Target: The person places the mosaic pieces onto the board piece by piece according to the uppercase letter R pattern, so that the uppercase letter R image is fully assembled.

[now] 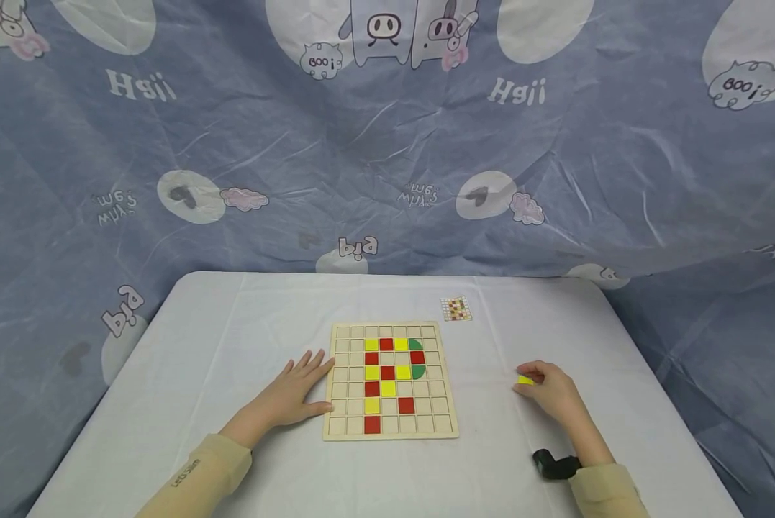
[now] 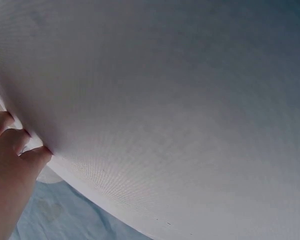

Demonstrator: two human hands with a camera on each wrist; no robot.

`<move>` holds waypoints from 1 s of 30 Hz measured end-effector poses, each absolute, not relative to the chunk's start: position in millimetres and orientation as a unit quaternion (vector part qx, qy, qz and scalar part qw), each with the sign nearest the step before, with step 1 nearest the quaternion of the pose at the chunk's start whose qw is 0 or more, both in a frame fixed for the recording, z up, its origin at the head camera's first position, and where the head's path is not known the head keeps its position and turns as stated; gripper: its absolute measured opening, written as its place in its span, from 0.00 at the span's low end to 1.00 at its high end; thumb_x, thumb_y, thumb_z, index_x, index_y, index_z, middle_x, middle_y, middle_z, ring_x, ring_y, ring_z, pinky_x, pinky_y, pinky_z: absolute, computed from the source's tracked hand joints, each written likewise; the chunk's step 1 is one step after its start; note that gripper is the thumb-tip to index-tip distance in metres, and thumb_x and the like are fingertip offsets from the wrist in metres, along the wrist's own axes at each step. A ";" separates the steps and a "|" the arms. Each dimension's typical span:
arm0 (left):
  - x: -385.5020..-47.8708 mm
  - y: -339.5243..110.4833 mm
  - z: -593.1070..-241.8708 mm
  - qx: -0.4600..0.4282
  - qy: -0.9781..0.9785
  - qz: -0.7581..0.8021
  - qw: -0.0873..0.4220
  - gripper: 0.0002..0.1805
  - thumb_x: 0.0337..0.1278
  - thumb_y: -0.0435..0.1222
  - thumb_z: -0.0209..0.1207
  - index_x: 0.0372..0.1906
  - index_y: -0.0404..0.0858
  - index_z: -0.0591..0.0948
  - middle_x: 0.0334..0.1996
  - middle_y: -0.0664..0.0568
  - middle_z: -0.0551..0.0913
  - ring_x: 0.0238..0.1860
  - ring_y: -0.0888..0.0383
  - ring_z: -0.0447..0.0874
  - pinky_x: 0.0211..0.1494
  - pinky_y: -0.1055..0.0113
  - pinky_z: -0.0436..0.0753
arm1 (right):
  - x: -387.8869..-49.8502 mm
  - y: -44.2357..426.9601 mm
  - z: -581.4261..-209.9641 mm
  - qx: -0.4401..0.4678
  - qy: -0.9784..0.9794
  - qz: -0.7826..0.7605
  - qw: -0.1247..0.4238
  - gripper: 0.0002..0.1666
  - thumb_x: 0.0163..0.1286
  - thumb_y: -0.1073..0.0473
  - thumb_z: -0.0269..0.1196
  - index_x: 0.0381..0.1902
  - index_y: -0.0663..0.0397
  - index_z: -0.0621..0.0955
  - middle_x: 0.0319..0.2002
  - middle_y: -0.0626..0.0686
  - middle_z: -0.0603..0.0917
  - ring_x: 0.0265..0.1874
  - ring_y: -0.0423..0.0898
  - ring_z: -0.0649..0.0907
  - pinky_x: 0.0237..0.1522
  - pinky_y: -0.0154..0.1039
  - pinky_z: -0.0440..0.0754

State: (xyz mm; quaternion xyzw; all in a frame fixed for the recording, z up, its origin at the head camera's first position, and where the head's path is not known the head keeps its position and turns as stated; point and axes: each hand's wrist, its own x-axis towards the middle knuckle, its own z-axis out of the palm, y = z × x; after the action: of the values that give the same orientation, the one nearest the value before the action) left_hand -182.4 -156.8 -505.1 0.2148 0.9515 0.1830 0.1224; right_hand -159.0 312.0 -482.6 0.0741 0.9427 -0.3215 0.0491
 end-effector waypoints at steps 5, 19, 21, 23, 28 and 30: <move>-183.0 -157.3 -506.8 0.211 0.954 0.174 0.122 0.48 0.55 0.59 0.63 0.77 0.45 0.60 0.78 0.44 0.55 0.79 0.40 0.47 0.78 0.39 0.50 | -158.1 314.4 -484.2 0.081 0.945 -0.313 0.046 0.20 0.63 0.62 0.68 0.51 0.67 0.80 0.48 0.67 0.81 0.47 0.60 0.80 0.48 0.54 0.79; -183.5 -157.2 -507.4 0.215 0.953 0.178 0.122 0.47 0.56 0.60 0.62 0.77 0.44 0.60 0.78 0.43 0.55 0.79 0.39 0.47 0.78 0.38 0.50 | -158.5 308.9 -485.0 0.093 0.941 -0.324 0.034 0.17 0.60 0.63 0.70 0.46 0.66 0.81 0.39 0.62 0.84 0.38 0.53 0.82 0.37 0.44 0.80; -183.6 -157.6 -508.0 0.214 0.953 0.176 0.122 0.47 0.56 0.60 0.62 0.77 0.45 0.60 0.78 0.43 0.55 0.79 0.40 0.46 0.78 0.39 0.50 | -159.3 303.5 -484.5 0.092 0.938 -0.332 0.034 0.16 0.60 0.63 0.70 0.44 0.65 0.81 0.37 0.59 0.85 0.36 0.51 0.82 0.34 0.40 0.79; -183.7 -157.9 -508.6 0.214 0.953 0.174 0.122 0.47 0.57 0.60 0.62 0.77 0.45 0.60 0.78 0.44 0.54 0.79 0.40 0.46 0.78 0.39 0.49 | -159.9 295.7 -484.0 0.088 0.936 -0.340 0.032 0.15 0.59 0.62 0.71 0.43 0.63 0.82 0.36 0.57 0.86 0.34 0.48 0.82 0.32 0.37 0.78; -183.6 -158.2 -508.9 0.211 0.954 0.175 0.122 0.48 0.56 0.60 0.62 0.77 0.46 0.60 0.78 0.44 0.54 0.79 0.41 0.46 0.78 0.39 0.50 | -159.9 268.7 -482.1 0.069 0.929 -0.363 0.030 0.12 0.56 0.62 0.73 0.38 0.58 0.84 0.34 0.53 0.86 0.31 0.43 0.81 0.30 0.34 0.77; -183.7 -158.0 -509.2 0.211 0.954 0.176 0.122 0.48 0.56 0.60 0.63 0.77 0.46 0.60 0.78 0.44 0.55 0.79 0.41 0.46 0.78 0.40 0.50 | -159.2 256.1 -481.8 0.061 0.923 -0.378 0.031 0.11 0.55 0.62 0.74 0.37 0.57 0.85 0.32 0.51 0.85 0.30 0.42 0.81 0.30 0.33 0.77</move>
State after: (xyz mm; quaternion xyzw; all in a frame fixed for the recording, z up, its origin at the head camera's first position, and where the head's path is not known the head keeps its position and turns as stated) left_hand -183.7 -158.0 -509.2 0.2108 0.9539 0.1756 0.1216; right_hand -159.2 256.1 -481.8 0.0611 0.9231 -0.3784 0.0305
